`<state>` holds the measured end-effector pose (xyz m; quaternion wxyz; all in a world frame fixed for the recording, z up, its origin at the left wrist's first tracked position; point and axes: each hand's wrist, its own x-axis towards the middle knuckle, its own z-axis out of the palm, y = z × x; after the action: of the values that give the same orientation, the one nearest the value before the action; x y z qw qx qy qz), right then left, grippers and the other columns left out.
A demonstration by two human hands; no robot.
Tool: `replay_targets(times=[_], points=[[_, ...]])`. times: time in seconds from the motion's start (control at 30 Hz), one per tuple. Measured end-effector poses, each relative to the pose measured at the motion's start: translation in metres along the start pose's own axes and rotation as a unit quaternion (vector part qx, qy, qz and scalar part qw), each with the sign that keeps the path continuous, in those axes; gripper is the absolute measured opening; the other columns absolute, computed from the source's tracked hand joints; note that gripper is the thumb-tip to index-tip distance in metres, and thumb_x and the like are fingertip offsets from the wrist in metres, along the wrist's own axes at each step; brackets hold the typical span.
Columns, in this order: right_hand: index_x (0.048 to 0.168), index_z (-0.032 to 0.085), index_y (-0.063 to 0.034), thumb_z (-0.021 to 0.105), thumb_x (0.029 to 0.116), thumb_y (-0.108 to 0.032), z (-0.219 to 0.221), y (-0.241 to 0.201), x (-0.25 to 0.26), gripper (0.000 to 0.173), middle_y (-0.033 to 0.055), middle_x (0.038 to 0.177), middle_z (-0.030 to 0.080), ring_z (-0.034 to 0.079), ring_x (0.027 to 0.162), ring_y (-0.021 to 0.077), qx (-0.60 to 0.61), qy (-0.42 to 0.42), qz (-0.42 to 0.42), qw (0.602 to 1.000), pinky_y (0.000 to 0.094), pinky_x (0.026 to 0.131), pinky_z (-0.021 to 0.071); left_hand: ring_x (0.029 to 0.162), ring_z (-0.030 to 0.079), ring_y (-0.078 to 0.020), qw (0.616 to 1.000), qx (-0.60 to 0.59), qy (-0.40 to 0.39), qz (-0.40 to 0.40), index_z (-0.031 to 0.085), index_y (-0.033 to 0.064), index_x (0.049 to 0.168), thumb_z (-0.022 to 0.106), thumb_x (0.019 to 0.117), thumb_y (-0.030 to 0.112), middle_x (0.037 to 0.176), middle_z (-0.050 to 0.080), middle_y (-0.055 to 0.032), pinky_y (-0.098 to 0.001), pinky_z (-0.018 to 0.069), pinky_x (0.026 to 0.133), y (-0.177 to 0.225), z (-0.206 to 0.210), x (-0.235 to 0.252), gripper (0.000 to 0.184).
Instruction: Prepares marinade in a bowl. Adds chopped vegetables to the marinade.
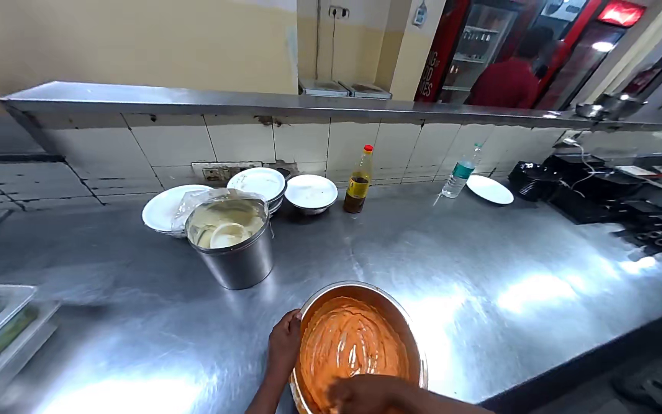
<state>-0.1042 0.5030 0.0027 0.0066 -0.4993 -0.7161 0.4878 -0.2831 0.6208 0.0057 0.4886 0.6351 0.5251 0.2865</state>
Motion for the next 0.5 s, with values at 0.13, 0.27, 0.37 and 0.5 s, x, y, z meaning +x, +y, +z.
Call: replay_targets(times=[0.13,0.27,0.37,0.5], points=[[0.119,0.069,0.0077,0.062,0.0985,-0.008,-0.064,0.032,-0.020,0.026,0.0315,0.118,0.067,0.063,0.115,0.0466,-0.091,0.055,0.142,0.984,0.0634,0.102,0.0455,0.111,0.067,-0.0239,1.000,-0.029,-0.005,0.012,0.065,-0.0055,0.126,0.043,0.1095,0.013,0.118,0.070,-0.0205,-0.0406,0.0497,0.101,-0.001,0.000,-0.006,0.033],[0.138,0.056,0.0091,0.058,0.1008,-0.007,-0.009,0.000,0.024,0.041,0.0308,0.148,0.050,0.046,0.141,0.0432,0.030,0.137,0.027,0.990,0.0561,0.120,0.0337,0.109,0.067,-0.0265,1.000,-0.006,0.015,-0.002,0.066,-0.0046,0.126,0.044,0.1093,0.013,0.115,0.070,-0.0210,-0.0438,0.0496,0.100,0.001,0.004,-0.003,0.033],[0.129,0.064,0.0092,0.056,0.1037,-0.008,-0.017,0.008,-0.012,0.032,0.0316,0.127,0.065,0.061,0.122,0.0455,-0.010,-0.031,0.013,0.999,0.0628,0.107,0.0424,0.108,0.067,-0.0250,1.000,-0.005,0.010,-0.003,0.066,-0.0046,0.126,0.044,0.1091,0.012,0.115,0.071,-0.0202,-0.0426,0.0497,0.099,0.000,0.000,-0.003,0.032],[0.126,0.065,0.0059,0.057,0.1011,-0.008,-0.061,0.032,-0.002,0.030,0.0302,0.130,0.063,0.058,0.126,0.0463,-0.074,0.121,0.114,0.983,0.0608,0.109,0.0422,0.112,0.067,-0.0244,0.999,-0.036,0.024,0.000,0.065,-0.0055,0.127,0.042,0.1097,0.012,0.120,0.070,-0.0208,-0.0410,0.0493,0.102,-0.001,0.006,-0.005,0.033]])
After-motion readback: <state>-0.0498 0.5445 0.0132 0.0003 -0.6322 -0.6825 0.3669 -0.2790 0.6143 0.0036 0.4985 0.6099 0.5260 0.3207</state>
